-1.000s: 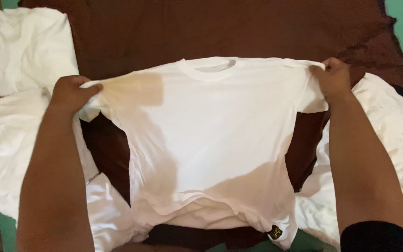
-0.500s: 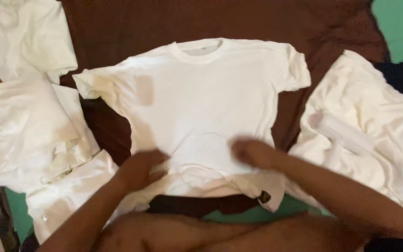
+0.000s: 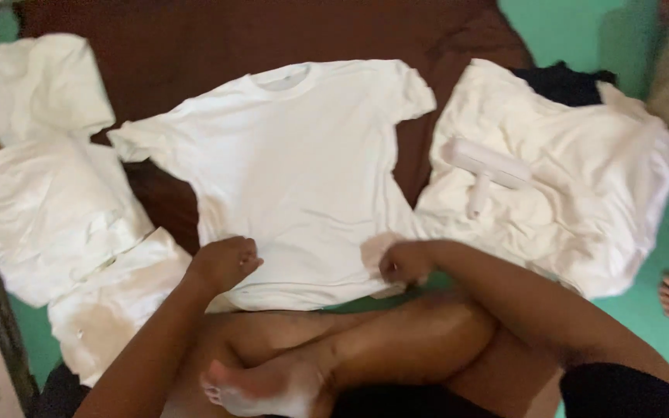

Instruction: The person sits cross-legged on the floor and uses a lint roller to clean white t-shirts. They pick up a t-shirt, roll the lint roller over the fabric to remove lint, and then fold the shirt. This process is repeated for multiple shirts.

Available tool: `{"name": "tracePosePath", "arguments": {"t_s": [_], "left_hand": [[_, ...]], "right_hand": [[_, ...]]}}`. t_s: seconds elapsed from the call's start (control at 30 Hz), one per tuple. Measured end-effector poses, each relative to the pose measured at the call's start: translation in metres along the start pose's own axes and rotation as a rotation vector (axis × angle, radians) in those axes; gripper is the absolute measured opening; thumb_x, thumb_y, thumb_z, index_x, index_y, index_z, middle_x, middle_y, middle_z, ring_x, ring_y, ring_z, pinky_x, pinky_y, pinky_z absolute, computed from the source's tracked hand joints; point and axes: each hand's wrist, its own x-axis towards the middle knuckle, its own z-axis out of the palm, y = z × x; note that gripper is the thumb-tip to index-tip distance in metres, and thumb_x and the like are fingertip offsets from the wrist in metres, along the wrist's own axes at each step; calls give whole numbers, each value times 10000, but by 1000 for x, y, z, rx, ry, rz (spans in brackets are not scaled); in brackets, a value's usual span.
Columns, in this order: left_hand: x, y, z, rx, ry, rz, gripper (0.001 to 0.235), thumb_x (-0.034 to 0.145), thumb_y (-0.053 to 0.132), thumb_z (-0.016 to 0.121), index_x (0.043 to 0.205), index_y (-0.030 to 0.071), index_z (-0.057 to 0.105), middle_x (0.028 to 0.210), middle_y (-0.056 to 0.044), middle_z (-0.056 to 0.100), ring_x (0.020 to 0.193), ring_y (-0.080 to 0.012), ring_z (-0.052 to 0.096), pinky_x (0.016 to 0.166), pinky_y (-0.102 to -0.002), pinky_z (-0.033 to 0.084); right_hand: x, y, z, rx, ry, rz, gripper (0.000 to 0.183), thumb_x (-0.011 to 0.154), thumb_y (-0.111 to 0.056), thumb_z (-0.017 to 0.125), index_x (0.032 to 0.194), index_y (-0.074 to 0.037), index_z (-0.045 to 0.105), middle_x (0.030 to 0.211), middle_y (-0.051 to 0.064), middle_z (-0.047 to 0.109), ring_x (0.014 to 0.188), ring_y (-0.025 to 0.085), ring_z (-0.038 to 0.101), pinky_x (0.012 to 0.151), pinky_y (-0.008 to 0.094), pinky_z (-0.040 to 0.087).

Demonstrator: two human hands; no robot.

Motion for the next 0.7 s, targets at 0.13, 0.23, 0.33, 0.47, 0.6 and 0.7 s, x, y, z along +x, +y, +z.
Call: {"name": "tracePosePath", "arguments": {"t_s": [0.13,0.23,0.33,0.47,0.6,0.7], "left_hand": [[-9,24,29,-99,-309,57,416,964,445,531,1047,113,766,1083,-161,757,1116,-369,686,983,-502,527],[-8,37,20,-26,-389,22,458,962,510,547,936,126,796,980,-124,775,1011,-326,723,949,-479,547],[3,55,4,14,-267,56,473,990,488,521,947,92,776,949,-152,756,983,-361,721,908,-501,550],[23,59,9,-239,102,88,570,1030,423,532,1525,144,478,1623,-115,418,1529,-293,333,1276,-429,262],[34,30,22,-58,146,12,659,1052,489,474,1625,209,309,1706,-64,240,1575,-266,202,1306,-417,151],[24,36,9,165,30,-93,845,998,660,455,1667,270,117,1744,-53,49,1596,-298,67,1294,-526,114]], "right_hand": [[-41,42,-53,149,583,79,375,914,-216,585,1167,31,710,1162,290,718,1164,496,638,1002,579,477],[-81,104,-71,83,966,610,589,945,-522,583,1252,-28,675,1224,226,718,1182,427,663,976,552,512],[-93,138,-54,139,993,905,839,923,-780,513,1350,-68,639,1330,190,667,1213,411,649,950,571,513],[-64,154,-58,366,1178,980,639,944,-584,630,1147,15,720,984,247,738,898,463,739,731,575,576],[-55,123,-72,116,1349,925,473,917,-378,623,1219,-30,514,1083,206,668,903,473,733,752,584,579],[-26,52,-71,-193,1233,597,585,1052,-365,491,1353,127,586,1172,341,697,1060,492,706,925,594,540]]}}
